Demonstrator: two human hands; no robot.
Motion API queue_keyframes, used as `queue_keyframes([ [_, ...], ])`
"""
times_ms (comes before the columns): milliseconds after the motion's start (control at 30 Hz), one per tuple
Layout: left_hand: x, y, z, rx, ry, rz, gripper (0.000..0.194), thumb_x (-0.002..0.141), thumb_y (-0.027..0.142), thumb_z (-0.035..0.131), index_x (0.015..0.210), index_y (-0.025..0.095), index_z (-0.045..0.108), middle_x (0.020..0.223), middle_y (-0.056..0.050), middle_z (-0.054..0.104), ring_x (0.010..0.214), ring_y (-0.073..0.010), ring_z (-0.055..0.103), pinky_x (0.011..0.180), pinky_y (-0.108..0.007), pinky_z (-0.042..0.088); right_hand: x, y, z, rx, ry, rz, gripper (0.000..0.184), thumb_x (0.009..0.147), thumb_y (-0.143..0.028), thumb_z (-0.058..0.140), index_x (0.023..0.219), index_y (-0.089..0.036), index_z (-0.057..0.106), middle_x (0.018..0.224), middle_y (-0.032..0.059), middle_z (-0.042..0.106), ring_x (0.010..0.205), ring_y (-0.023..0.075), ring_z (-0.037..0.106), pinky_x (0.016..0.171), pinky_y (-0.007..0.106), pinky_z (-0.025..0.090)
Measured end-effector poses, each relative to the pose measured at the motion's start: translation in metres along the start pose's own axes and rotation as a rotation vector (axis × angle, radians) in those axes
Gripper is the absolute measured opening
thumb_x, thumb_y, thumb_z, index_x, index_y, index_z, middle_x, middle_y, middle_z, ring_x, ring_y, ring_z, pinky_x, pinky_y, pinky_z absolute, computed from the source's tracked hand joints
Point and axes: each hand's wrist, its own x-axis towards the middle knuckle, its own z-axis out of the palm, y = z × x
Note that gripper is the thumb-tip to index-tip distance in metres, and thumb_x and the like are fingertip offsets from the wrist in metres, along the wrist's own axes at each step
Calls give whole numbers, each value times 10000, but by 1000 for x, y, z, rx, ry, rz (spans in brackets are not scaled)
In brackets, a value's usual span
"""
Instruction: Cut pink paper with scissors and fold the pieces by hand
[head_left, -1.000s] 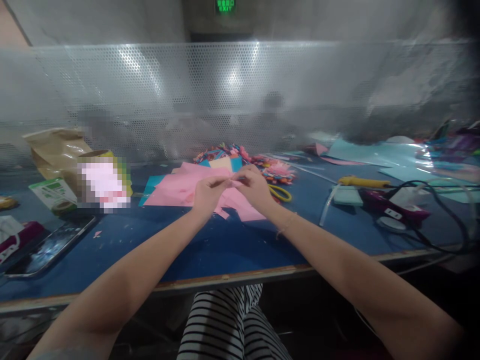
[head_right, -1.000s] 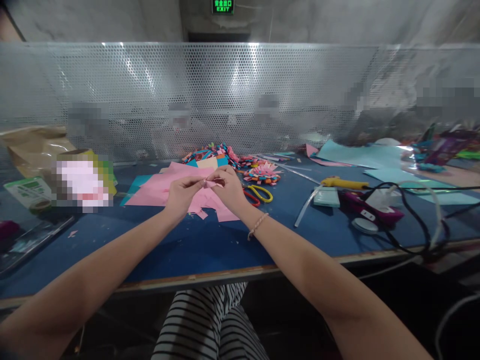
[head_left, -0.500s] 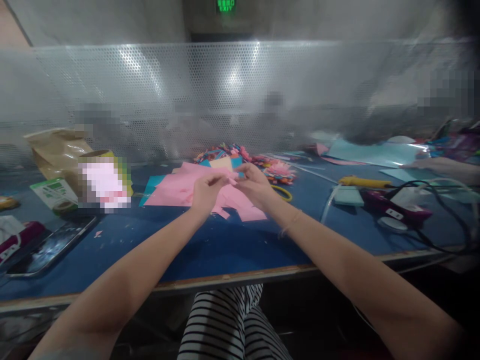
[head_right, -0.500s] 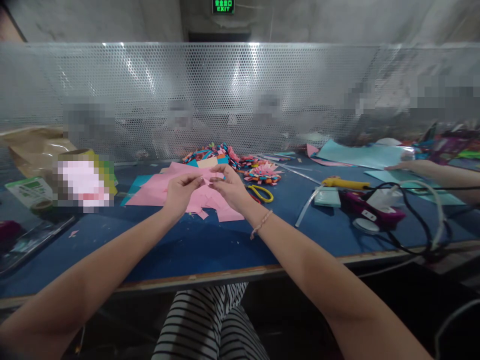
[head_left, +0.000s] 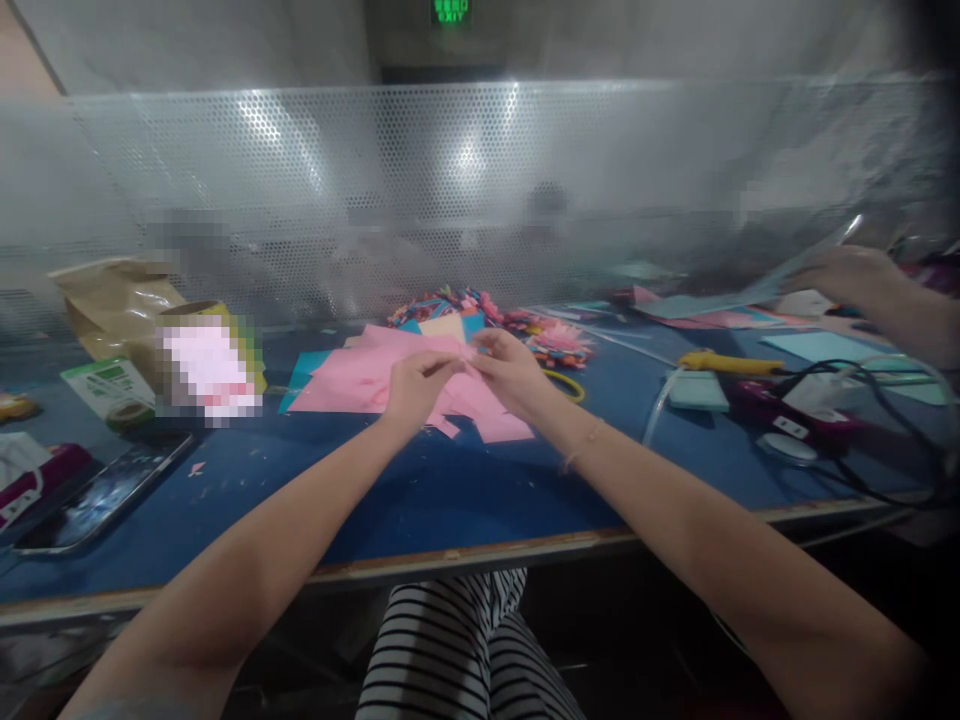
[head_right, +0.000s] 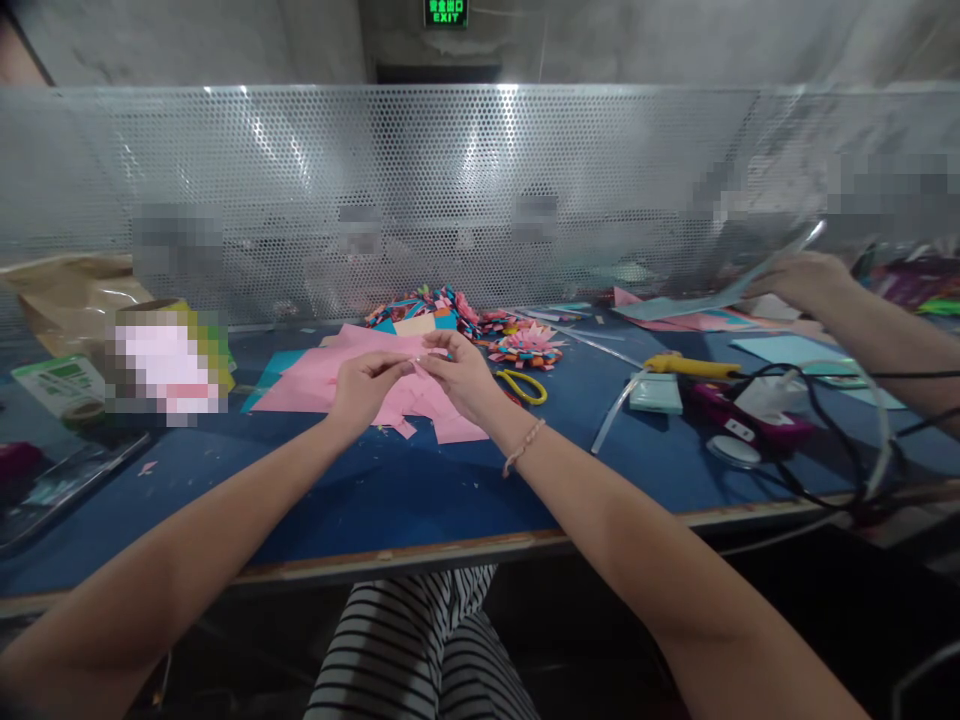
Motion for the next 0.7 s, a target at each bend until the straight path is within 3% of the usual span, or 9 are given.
queue_keyframes([
  [133, 2, -3, 0, -45, 28, -37, 141, 603, 264, 596, 697, 186, 666, 700, -24, 650, 678, -144, 567, 665, -272, 434, 0, -5, -3, -306, -20, -143, 89, 661, -198, 540, 746, -186, 563, 831, 13, 505, 725, 96, 495, 698, 273, 431],
  [267, 3, -6, 1, -93, 29, -67, 148, 601, 261, 595, 698, 174, 666, 698, -27, 647, 674, -141, 564, 666, -272, 435, -2, -12, -2, -562, -66, -307, 87, 670, -202, 547, 735, -197, 604, 841, 34, 509, 821, 131, 507, 744, 297, 428],
  [400, 3, -6, 2, -121, 27, -73, 151, 625, 267, 574, 699, 170, 662, 719, -26, 650, 701, -142, 569, 698, -279, 440, -3, -12, 1, -658, -10, -375, 64, 676, -222, 561, 720, -199, 601, 802, 38, 531, 814, 140, 514, 722, 298, 440],
  [700, 0, -8, 6, -187, 53, -129, 158, 608, 247, 589, 717, 163, 665, 721, -38, 655, 700, -147, 582, 703, -299, 454, -3, -8, -1, -713, 28, -383, 48, 675, -221, 560, 687, -188, 593, 762, 32, 527, 762, 137, 509, 672, 290, 439],
])
